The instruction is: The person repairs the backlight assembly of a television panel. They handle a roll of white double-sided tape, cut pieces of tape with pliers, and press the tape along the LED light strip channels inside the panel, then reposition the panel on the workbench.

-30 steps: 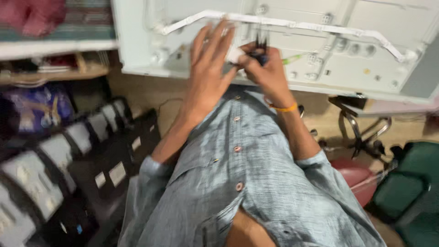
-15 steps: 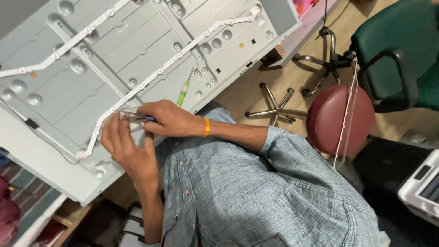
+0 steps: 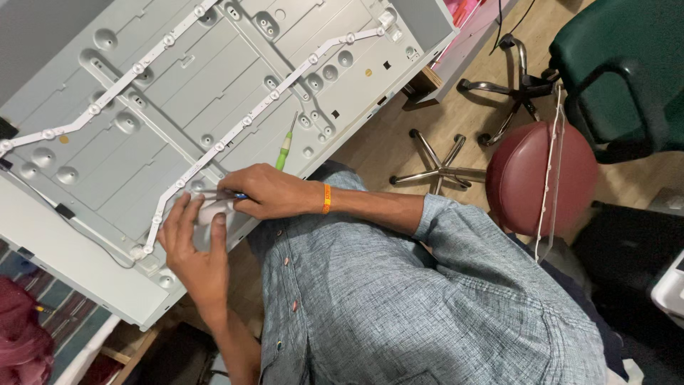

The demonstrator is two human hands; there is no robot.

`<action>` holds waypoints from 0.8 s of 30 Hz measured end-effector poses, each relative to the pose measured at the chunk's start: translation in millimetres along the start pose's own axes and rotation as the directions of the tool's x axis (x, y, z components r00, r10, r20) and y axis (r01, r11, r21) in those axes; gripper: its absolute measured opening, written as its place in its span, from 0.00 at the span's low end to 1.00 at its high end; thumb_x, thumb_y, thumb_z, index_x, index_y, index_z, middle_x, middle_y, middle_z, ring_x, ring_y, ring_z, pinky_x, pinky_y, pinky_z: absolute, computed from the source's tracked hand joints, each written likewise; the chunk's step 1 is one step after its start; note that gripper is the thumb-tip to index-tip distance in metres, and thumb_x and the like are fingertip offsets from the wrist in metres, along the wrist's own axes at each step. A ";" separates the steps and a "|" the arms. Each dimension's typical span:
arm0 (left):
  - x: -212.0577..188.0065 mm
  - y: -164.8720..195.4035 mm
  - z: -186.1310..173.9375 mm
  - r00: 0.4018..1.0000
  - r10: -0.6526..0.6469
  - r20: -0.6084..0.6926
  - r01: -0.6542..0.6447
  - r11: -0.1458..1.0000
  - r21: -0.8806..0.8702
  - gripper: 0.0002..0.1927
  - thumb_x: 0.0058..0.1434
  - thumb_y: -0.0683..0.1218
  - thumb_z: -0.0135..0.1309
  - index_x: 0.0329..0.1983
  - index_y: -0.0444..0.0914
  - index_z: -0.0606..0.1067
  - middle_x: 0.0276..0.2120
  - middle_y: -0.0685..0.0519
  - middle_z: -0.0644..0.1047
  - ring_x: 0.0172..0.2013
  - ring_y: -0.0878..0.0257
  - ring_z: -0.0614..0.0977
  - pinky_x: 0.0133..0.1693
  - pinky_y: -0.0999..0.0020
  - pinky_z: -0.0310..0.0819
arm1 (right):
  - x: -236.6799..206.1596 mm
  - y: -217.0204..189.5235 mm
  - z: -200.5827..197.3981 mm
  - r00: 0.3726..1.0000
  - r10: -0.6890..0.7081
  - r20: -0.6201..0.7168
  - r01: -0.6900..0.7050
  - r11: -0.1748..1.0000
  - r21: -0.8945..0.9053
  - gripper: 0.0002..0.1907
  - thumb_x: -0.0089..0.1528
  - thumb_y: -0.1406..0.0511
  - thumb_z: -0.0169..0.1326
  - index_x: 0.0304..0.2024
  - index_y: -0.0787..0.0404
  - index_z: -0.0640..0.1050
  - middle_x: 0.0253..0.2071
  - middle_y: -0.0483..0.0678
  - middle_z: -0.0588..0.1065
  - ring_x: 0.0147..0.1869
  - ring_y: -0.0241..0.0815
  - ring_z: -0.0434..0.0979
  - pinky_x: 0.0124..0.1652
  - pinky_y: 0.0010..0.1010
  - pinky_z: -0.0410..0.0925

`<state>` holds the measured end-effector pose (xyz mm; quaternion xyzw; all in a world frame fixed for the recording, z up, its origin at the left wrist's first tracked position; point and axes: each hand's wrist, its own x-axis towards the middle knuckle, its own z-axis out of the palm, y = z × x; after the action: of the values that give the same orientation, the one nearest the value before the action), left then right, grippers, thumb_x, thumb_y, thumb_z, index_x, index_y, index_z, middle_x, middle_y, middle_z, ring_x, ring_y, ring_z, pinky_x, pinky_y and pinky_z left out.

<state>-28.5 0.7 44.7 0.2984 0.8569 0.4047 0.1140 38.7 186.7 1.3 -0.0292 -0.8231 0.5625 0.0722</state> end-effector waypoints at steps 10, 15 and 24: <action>-10.1 -7.3 9.1 0.996 -0.038 -0.080 0.034 0.998 -0.055 0.12 0.64 0.41 0.62 0.50 0.36 0.78 0.57 0.48 0.78 0.59 0.51 0.75 0.60 0.57 0.68 | 2.6 -3.1 2.4 1.000 0.014 0.013 -0.014 1.000 -0.010 0.14 0.55 0.65 0.56 0.42 0.64 0.77 0.36 0.53 0.77 0.39 0.57 0.79 0.39 0.43 0.70; -10.0 -3.9 15.6 0.992 -0.016 -0.124 0.016 1.000 0.002 0.12 0.64 0.40 0.64 0.49 0.35 0.77 0.55 0.48 0.78 0.58 0.51 0.75 0.60 0.57 0.69 | -0.3 0.8 11.6 1.000 -0.020 -0.023 0.018 0.997 -0.080 0.15 0.56 0.64 0.59 0.44 0.65 0.75 0.38 0.54 0.75 0.41 0.58 0.78 0.39 0.44 0.69; -8.8 -2.6 12.5 0.987 0.000 -0.160 -0.002 1.000 -0.008 0.13 0.62 0.38 0.65 0.49 0.35 0.78 0.53 0.48 0.78 0.58 0.52 0.74 0.61 0.57 0.68 | 4.5 2.5 -3.0 0.996 -0.093 -0.010 0.093 0.994 0.054 0.16 0.55 0.67 0.59 0.45 0.66 0.75 0.37 0.56 0.73 0.41 0.58 0.76 0.40 0.43 0.69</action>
<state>-17.1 1.9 34.2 0.2650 0.8616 0.4306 0.0459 34.5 190.9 0.4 0.0092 -0.8077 0.5806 0.1020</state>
